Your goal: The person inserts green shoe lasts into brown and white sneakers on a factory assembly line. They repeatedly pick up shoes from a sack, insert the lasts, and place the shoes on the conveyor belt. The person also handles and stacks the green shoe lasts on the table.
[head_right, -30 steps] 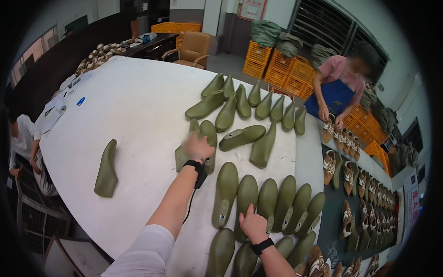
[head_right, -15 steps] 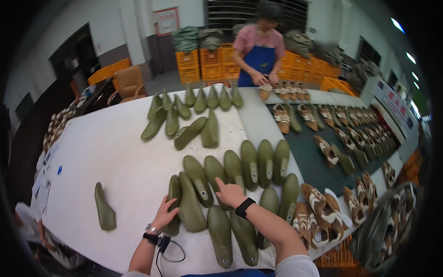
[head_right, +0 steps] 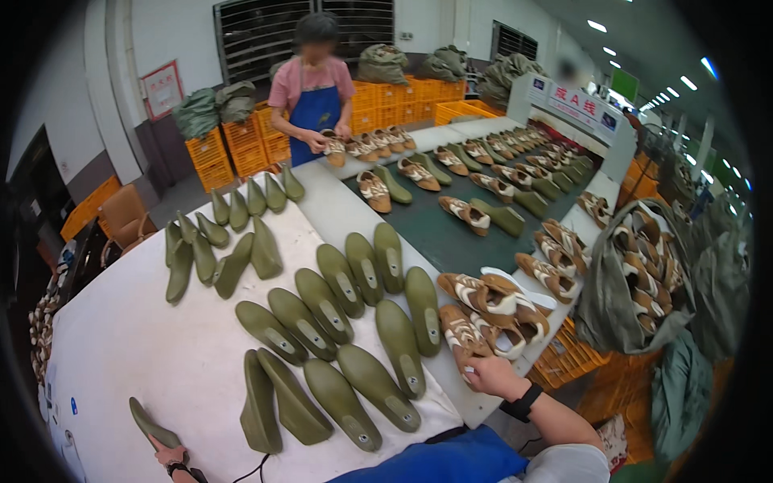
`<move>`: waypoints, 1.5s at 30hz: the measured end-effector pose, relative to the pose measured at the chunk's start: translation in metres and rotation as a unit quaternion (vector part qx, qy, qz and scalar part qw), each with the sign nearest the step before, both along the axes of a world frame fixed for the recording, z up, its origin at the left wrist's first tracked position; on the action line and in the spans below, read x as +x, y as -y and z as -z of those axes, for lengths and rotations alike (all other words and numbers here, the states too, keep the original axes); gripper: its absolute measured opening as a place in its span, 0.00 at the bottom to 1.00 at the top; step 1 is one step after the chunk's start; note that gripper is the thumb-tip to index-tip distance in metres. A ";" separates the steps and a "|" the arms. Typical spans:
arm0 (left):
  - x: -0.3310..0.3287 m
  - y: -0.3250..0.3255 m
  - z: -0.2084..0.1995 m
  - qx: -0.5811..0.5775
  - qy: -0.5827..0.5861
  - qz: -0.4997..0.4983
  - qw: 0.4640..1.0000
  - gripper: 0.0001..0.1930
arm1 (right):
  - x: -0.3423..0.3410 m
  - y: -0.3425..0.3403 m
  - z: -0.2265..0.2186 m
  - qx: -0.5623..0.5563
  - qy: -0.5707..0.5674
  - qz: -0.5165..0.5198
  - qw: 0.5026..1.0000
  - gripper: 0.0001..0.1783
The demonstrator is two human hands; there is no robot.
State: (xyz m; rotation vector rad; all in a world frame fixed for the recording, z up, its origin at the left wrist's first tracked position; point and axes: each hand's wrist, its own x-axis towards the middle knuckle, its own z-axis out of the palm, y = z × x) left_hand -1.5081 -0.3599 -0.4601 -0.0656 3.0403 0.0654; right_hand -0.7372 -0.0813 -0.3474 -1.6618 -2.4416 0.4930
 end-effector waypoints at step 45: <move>0.876 -0.329 -0.159 0.363 -0.023 0.785 0.501 0.26 | 0.273 -0.015 -0.005 -0.013 -0.426 0.140 0.894 0.35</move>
